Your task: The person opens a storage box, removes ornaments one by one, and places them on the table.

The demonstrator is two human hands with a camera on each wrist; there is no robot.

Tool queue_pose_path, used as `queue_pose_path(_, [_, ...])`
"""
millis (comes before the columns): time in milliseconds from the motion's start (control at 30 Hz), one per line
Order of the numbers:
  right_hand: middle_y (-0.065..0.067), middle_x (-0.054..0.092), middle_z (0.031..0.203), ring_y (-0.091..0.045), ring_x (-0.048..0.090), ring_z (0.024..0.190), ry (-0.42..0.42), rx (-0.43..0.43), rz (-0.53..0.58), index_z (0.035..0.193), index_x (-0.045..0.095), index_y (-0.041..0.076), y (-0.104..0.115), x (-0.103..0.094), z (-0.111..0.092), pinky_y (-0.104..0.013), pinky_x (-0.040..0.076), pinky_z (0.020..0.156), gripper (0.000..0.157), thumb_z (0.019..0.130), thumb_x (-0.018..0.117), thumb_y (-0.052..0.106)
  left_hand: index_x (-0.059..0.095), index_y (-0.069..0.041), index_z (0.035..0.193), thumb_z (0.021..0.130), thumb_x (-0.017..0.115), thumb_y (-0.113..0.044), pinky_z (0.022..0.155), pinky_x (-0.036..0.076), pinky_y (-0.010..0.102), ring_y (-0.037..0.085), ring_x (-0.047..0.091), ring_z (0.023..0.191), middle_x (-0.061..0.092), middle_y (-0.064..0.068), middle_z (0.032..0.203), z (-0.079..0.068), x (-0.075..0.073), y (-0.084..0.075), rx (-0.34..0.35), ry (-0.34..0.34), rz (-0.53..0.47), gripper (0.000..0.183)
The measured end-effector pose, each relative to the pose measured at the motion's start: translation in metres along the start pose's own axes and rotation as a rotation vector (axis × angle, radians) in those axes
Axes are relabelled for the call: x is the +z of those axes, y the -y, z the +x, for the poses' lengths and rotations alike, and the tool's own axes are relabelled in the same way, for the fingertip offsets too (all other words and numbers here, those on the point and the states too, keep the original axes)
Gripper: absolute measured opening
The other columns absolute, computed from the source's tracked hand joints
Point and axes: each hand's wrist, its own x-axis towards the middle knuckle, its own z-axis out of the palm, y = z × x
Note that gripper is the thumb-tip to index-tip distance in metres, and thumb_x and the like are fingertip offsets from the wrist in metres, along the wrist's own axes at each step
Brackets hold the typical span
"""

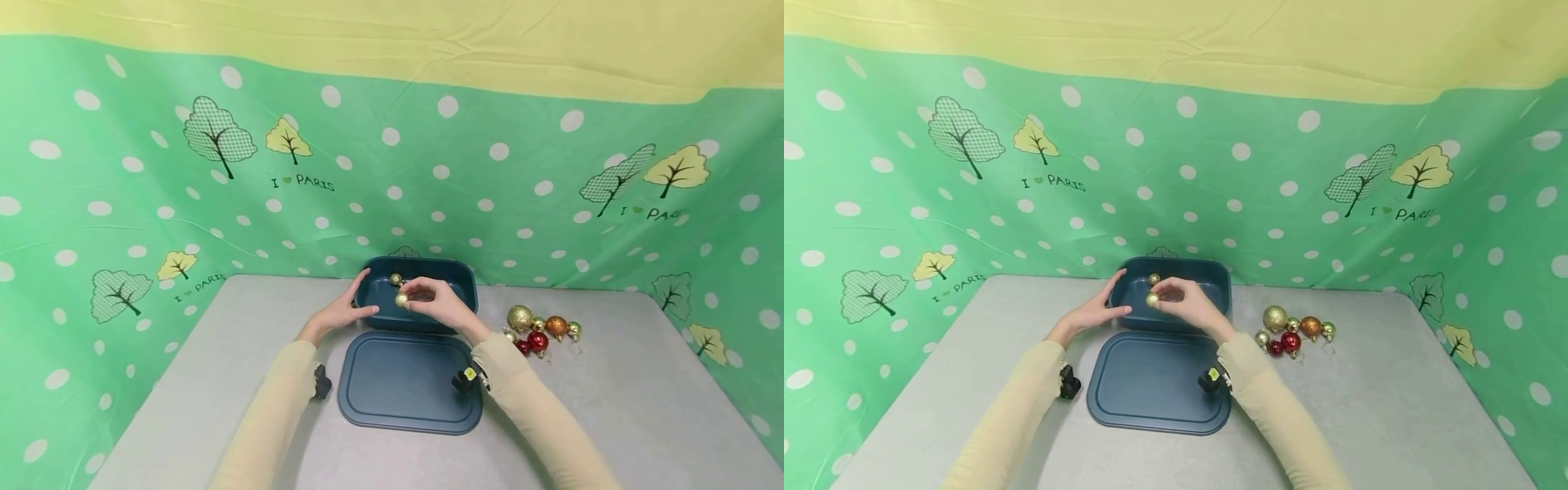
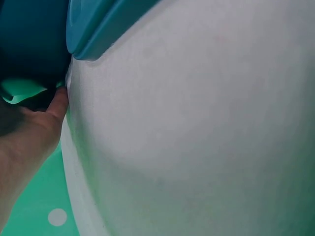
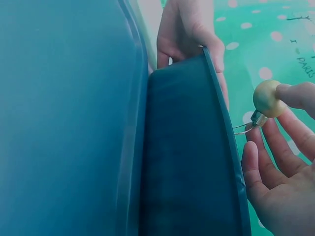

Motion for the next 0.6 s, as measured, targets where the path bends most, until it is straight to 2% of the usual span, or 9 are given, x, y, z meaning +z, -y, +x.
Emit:
queue_pose_path(133, [-0.018,0.063,0.112,-0.032,0.060,0.101,0.008,-0.002,-0.037,0.117,0.063,-0.005,-0.003,-0.002,-0.008,-0.037,0.051,0.086,0.028,0.090,0.066,0.003,-0.002,-0.009,0.156,0.095,0.061,-0.015,0.111,0.010,0.060,0.044,0.000,0.142,-0.007,0.023,0.158,0.000,0.000,0.000,0.002,-0.007,0.004,0.087])
queue_pose_path(333, [-0.021,0.063,0.111,-0.035,0.060,0.101,-0.003,-0.007,-0.071,0.117,0.062,-0.007,-0.006,-0.008,-0.024,-0.047,0.050,0.086,0.028,0.091,0.065,0.003,-0.002,-0.010,0.156,0.095,0.061,-0.016,0.111,0.010,0.061,0.043,-0.001,0.142,-0.007,0.022,0.158,-0.001,0.000,0.000,0.000,-0.003,0.012,0.088])
queue_pose_path(600, [-0.014,0.065,0.110,-0.030,0.060,0.101,-0.009,-0.017,-0.107,0.116,0.064,-0.003,-0.008,-0.025,-0.044,-0.041,0.051,0.084,0.026,0.091,0.066,0.005,-0.001,-0.010,0.156,0.094,0.063,-0.019,0.111,0.009,0.061,0.043,-0.001,0.142,-0.008,0.022,0.158,-0.001,-0.001,-0.001,0.011,-0.003,0.007,0.090])
